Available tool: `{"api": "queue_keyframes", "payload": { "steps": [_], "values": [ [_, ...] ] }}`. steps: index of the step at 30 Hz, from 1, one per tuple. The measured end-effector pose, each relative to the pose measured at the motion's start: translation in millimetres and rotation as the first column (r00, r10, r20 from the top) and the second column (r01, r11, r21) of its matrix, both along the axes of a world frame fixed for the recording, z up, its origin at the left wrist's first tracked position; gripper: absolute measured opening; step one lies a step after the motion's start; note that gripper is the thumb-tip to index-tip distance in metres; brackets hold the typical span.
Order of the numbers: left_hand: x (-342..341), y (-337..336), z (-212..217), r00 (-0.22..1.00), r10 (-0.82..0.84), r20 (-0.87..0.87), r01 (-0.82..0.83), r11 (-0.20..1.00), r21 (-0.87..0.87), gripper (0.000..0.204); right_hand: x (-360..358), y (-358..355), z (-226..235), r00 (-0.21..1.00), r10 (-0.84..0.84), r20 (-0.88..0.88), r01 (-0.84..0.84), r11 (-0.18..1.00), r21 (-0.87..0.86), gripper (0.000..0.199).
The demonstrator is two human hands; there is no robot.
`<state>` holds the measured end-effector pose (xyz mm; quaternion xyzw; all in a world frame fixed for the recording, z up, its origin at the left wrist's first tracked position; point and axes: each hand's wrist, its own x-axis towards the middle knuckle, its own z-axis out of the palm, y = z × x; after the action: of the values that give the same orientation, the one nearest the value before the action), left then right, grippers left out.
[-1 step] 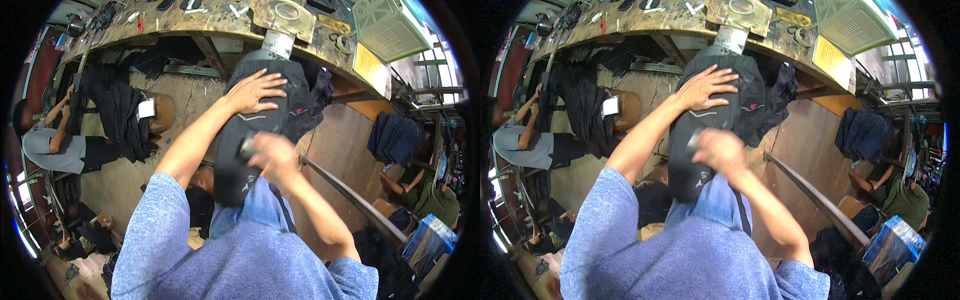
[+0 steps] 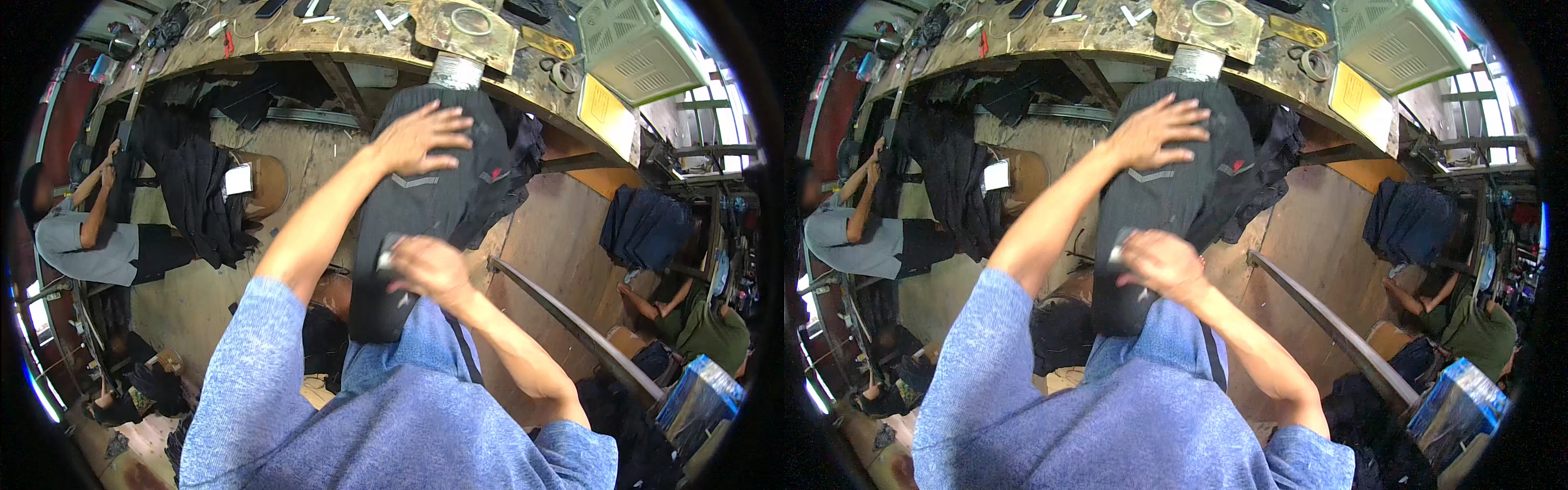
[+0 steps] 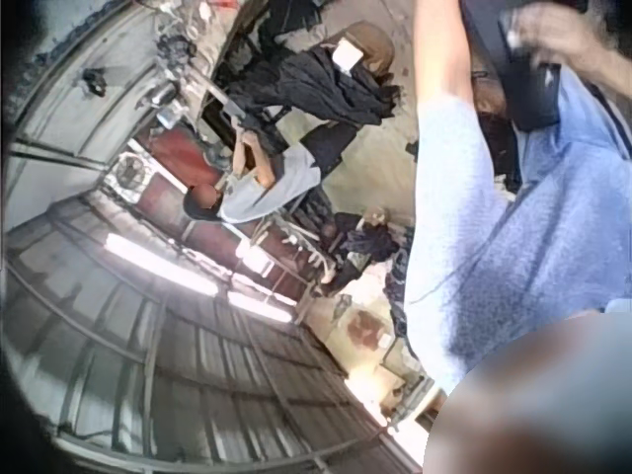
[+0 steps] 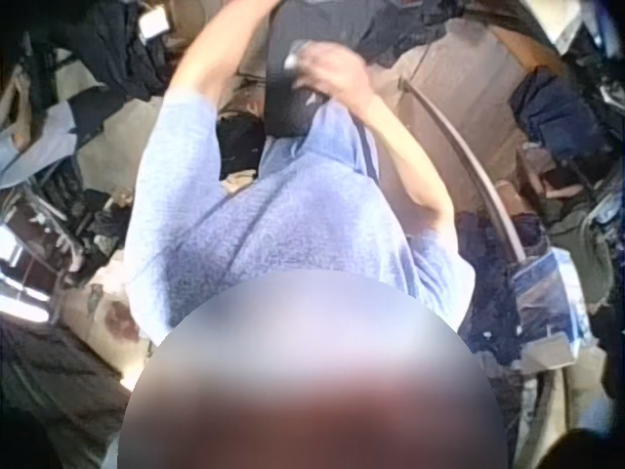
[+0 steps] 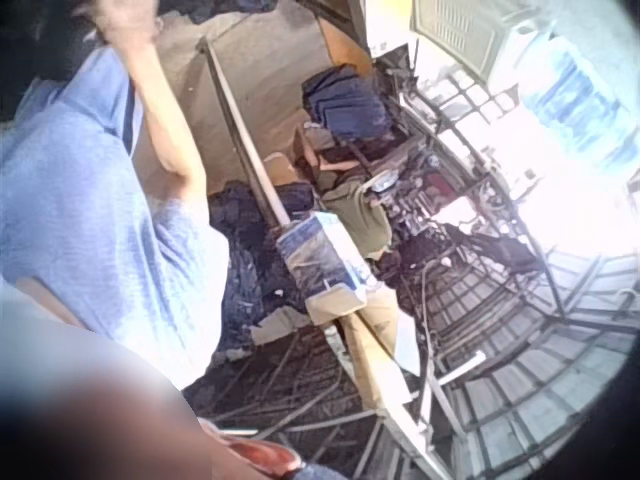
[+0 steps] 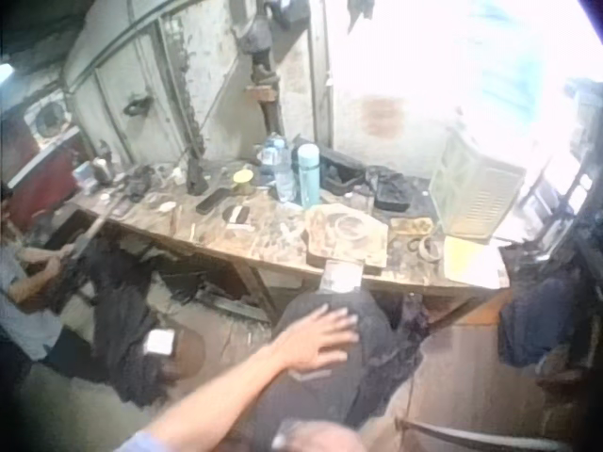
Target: The person repeatedly rubs a small block against the surface of black trousers placed on a cylindrical form. The person flips the trousers over and continues rubbing different sections of the fabric. The person handles multiple trousers one at a time, placing them on the form and rubbing them before moving to the next.
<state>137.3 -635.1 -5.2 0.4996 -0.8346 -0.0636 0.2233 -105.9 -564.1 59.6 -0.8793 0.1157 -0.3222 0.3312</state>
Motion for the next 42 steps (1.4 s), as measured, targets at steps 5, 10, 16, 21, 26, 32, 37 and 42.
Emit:
{"api": "queue_keyframes", "payload": {
  "steps": [5,10,16,21,26,32,37,42],
  "values": [
    [38,-57,-36,0.997,-0.071,-0.023,0.071,0.997,-0.016,0.049,47,-4,-104,0.983,0.076,-0.167,-0.090,0.993,-0.080,0.042],
    [32,-47,-48,0.994,-0.034,-0.100,0.029,0.999,-0.044,0.046,23,50,-81,0.975,0.107,-0.194,-0.082,0.988,0.130,0.051],
    [41,-63,-44,0.994,-0.060,-0.095,0.053,0.996,-0.072,0.042,25,1,-52,0.928,0.362,-0.086,-0.352,0.929,0.113,0.046],
    [38,-62,-47,0.999,-0.031,-0.039,0.029,0.997,-0.072,0.042,11,-8,-101,0.965,0.150,-0.213,-0.128,0.985,0.117,0.056],
    [36,-61,-43,0.998,-0.004,-0.056,0.002,0.999,-0.038,0.041,-23,30,-58,0.824,0.498,-0.271,-0.296,0.786,0.543,0.052],
    [37,-64,-44,1.000,-0.010,-0.004,0.010,0.999,-0.037,0.041,-8,-41,-103,0.980,0.038,-0.196,-0.004,0.985,0.175,0.056],
    [34,-61,-43,0.999,0.034,0.008,-0.034,0.996,-0.082,0.042,-44,22,-86,0.963,0.153,-0.223,-0.075,0.943,0.324,0.055],
    [35,-62,-38,0.999,0.032,-0.011,-0.032,0.999,-0.009,0.039,-26,-51,-60,0.877,0.445,-0.182,-0.359,0.858,0.368,0.052]
  ]
}}
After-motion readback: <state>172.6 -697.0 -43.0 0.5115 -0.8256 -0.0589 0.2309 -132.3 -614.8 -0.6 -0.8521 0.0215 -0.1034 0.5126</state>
